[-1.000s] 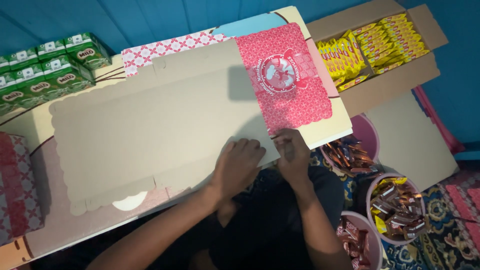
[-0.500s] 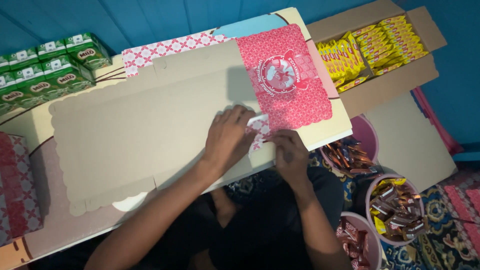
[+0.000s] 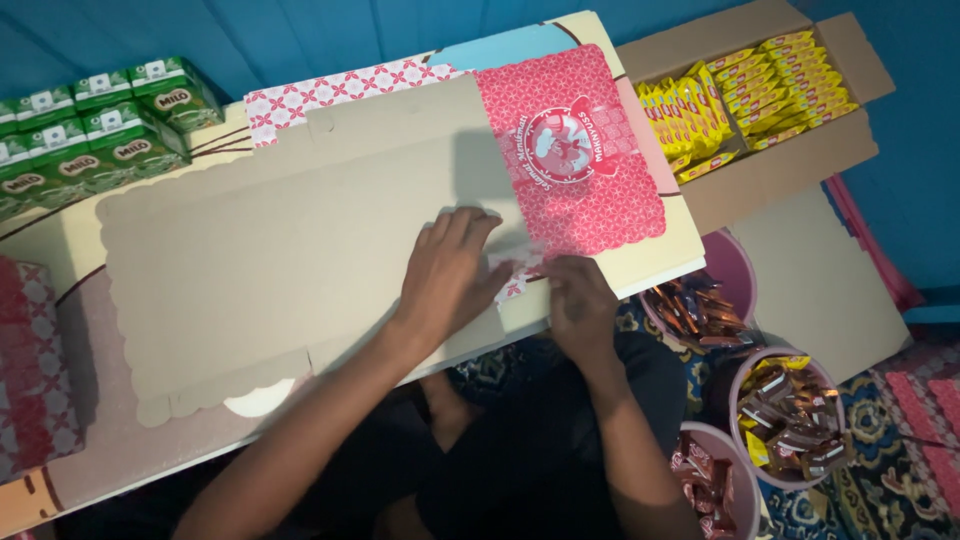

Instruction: Applying adhesive stickers to a cardboard box template for assembly

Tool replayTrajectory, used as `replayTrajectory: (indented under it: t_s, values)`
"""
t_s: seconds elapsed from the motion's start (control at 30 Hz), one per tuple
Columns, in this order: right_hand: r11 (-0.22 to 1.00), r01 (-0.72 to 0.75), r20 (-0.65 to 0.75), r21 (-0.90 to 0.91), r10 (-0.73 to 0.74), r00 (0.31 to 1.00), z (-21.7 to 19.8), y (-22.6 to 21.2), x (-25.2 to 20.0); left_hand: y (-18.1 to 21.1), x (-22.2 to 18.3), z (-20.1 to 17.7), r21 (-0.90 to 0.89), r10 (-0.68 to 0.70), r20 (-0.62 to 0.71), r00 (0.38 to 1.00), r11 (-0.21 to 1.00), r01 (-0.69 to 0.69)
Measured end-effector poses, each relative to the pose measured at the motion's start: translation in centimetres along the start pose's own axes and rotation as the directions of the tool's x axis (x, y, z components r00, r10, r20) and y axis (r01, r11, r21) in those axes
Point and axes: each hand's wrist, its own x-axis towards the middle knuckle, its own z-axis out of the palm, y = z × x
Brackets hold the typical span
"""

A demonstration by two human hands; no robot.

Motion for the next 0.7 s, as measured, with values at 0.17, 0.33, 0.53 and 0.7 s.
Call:
replayTrajectory:
  t_s: [0.17,0.33,0.53,0.7]
  values:
    - [0.998,-0.046,-0.049,0.041,0.048,0.998,-0.6,-0.2,-0.3,1.8,-3.7,-2.7,-0.046,-0.04,-0.049,0.998,0.998,0.038]
    - [0.999,0.053,-0.132,0.007,-0.052,0.99,-0.6,0.6,-0.8,2.6,-7.3,-2.4,0.014,-0.137,-0.013,0.991,0.99,0.137]
    - [0.916,0.335,0.078,-0.22,-0.326,0.942,-1.2,-3.1,0.4,3.0,-8.1,-2.4,0.192,-0.188,0.178,0.966,0.969,0.153]
    - [0.825,0.426,0.228,-0.372,-0.364,0.903,-1.1,-2.2,0.2,2.2,-8.9,-0.7,0.375,-0.184,0.159,0.97,0.92,0.113]
